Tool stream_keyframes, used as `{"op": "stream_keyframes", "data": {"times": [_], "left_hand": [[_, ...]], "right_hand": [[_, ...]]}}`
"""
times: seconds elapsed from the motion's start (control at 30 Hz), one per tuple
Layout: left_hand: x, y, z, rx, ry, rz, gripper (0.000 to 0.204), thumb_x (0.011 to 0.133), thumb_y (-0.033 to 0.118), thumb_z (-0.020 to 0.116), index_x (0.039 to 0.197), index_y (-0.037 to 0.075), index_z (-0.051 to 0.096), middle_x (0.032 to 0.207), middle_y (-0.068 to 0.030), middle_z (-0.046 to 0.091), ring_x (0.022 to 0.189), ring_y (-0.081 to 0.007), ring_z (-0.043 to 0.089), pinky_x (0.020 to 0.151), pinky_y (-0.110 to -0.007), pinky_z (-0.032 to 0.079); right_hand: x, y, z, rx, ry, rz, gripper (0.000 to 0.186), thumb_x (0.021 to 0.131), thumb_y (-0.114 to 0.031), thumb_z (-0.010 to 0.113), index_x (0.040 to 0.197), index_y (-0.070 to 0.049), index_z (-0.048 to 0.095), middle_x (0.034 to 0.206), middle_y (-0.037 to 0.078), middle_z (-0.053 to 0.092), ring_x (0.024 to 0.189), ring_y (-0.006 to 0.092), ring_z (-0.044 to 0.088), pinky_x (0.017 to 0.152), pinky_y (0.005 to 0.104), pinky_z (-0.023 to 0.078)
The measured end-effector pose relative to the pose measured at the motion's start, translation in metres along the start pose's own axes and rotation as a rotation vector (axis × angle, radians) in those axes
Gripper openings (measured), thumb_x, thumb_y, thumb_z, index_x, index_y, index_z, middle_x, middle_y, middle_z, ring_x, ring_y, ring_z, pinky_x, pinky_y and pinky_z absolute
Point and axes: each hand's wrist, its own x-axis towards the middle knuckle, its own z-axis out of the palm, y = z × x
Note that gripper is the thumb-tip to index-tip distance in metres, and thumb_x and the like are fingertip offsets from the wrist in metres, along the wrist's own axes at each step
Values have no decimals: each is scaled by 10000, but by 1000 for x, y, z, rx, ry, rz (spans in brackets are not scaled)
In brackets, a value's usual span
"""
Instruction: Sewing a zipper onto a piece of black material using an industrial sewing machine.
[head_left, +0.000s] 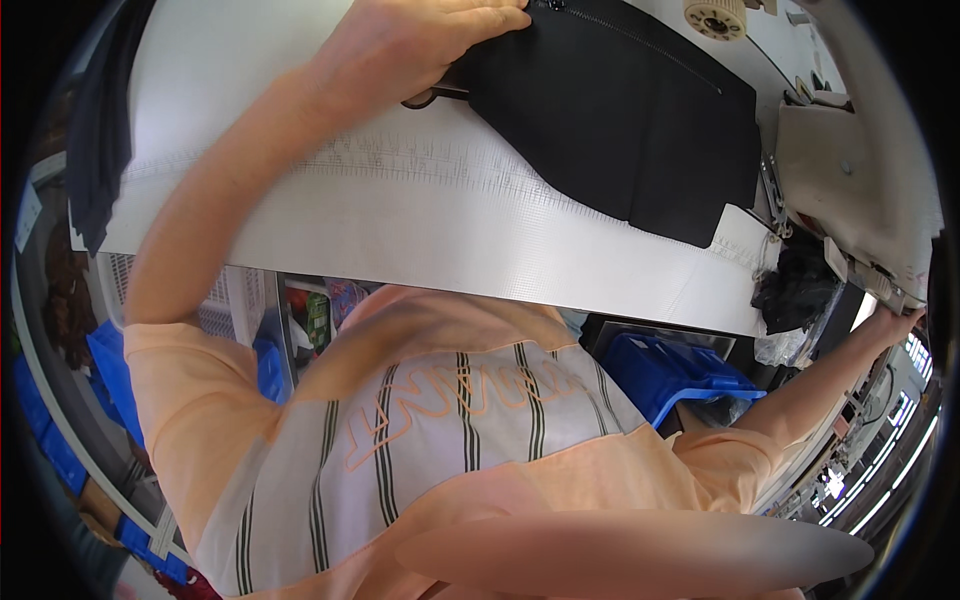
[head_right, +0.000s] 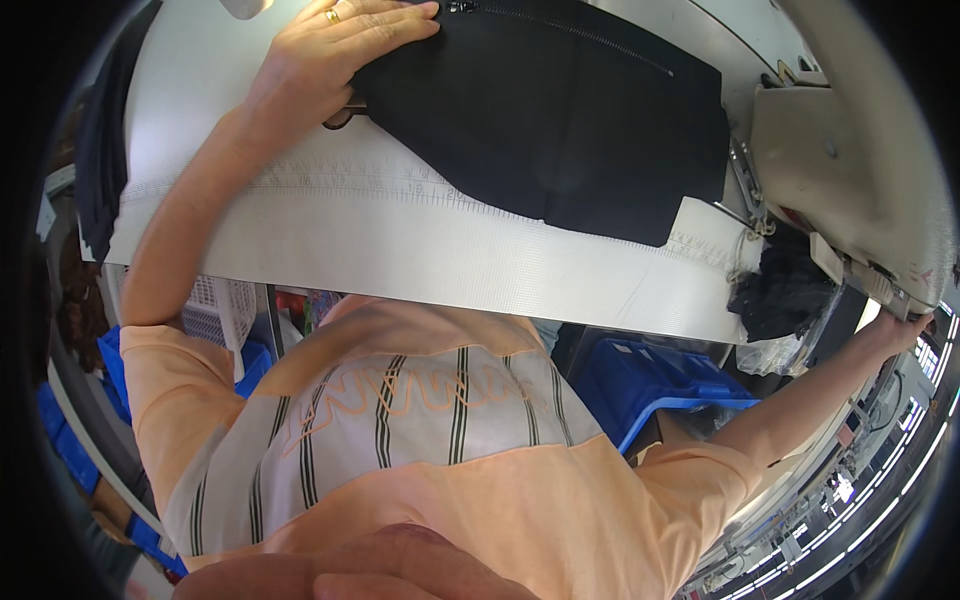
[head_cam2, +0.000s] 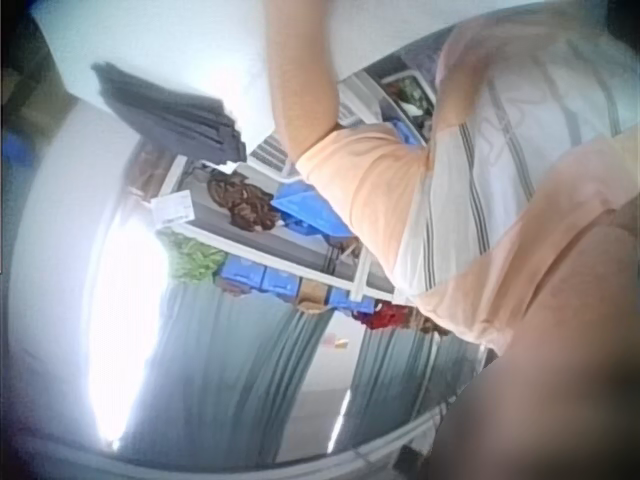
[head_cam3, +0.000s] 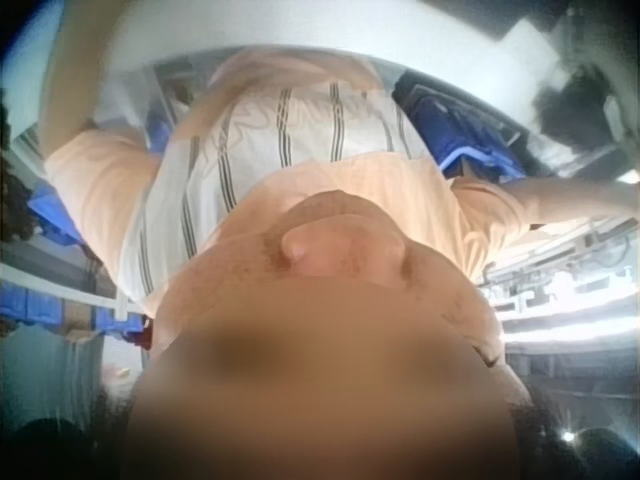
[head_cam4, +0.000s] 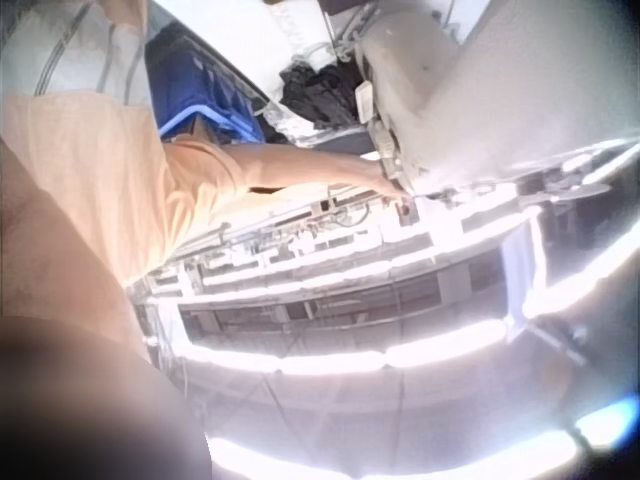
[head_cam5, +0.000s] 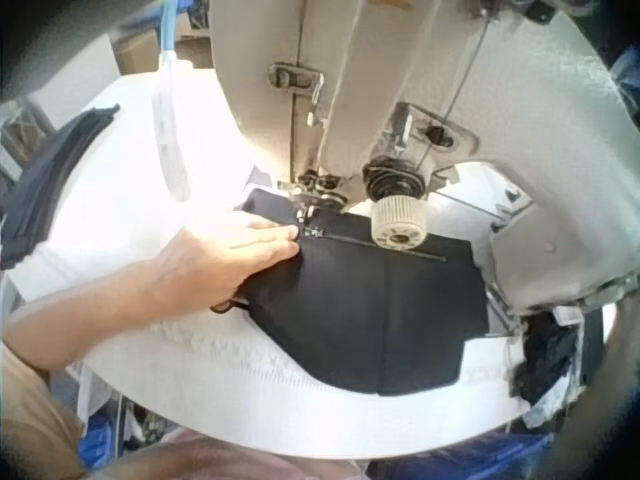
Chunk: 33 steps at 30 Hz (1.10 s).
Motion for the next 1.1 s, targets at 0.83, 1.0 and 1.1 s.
{"op": "stream_keyframes", "data": {"times": [0.83, 1.0, 1.1], "left_hand": [[-5, 3, -2, 106, -72, -46, 494, 662, -14, 645, 1153, 42, 653, 1194, -82, 632, 991, -252, 659, 834, -348, 546], [-1, 1, -2, 104, -22, 2, 485, 661, -16, 648, 1143, 40, 655, 1168, -90, 633, 986, -262, 659, 834, -355, 545], [3, -2, 1, 61, 60, 78, 468, 668, -18, 643, 1134, 25, 656, 1158, -103, 635, 983, -270, 659, 846, -359, 542]], "right_hand": [[84, -13, -29, -263, -55, 174, 483, 1013, -350, 477, 1349, -3, 488, 1369, 153, 533, 1264, 313, 508, 1078, 504, 408], [88, -15, -28, -269, -96, 169, 486, 1015, -351, 468, 1351, 0, 485, 1369, 157, 531, 1267, 317, 505, 1078, 510, 407], [91, -9, -31, -269, -98, 167, 488, 1017, -352, 460, 1352, 2, 482, 1370, 160, 530, 1269, 320, 503, 1078, 515, 406]]}}
